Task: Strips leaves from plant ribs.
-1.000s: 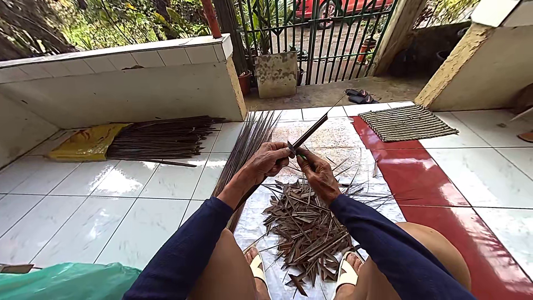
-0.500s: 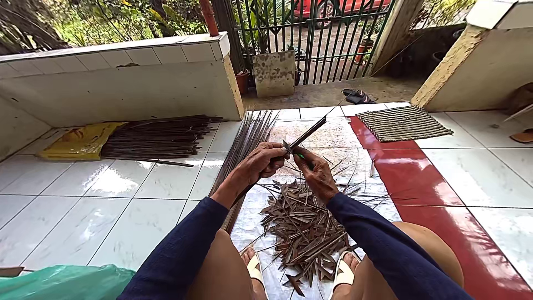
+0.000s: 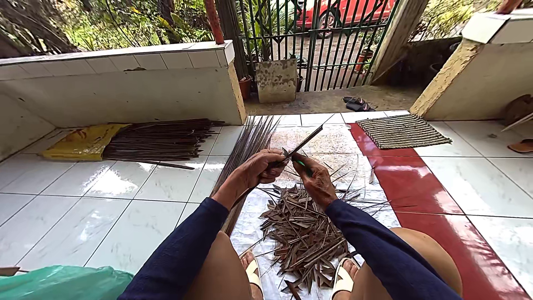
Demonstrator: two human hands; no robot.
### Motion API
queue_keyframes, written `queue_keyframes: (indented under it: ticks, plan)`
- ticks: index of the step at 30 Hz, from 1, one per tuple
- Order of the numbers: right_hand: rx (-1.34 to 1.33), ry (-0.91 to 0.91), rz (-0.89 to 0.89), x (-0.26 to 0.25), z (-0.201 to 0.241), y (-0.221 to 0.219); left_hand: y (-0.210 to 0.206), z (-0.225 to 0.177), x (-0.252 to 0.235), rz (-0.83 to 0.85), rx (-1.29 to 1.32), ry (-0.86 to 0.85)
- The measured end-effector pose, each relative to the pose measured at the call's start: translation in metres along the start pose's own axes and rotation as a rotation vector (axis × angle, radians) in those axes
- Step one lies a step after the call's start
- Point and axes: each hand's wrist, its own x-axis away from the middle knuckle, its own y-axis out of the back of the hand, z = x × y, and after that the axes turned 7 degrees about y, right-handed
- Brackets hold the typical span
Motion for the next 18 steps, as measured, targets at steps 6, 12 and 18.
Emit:
queue_keyframes:
  ticks: [6, 12, 18]
  plan:
    - [-0.060, -0.106, -0.086, -0.004, 0.007, -0.001, -0.017, 0.002, -0.009, -0.166, -0.240, -0.124]
    - [0.137, 0.010, -0.107, -0.005, 0.000, 0.001, -0.013, -0.003, -0.004, -0.158, -0.222, -0.090]
    - [0.180, -0.045, -0.159, -0.011, -0.003, 0.010, -0.009, -0.003, 0.000, -0.134, -0.265, -0.068]
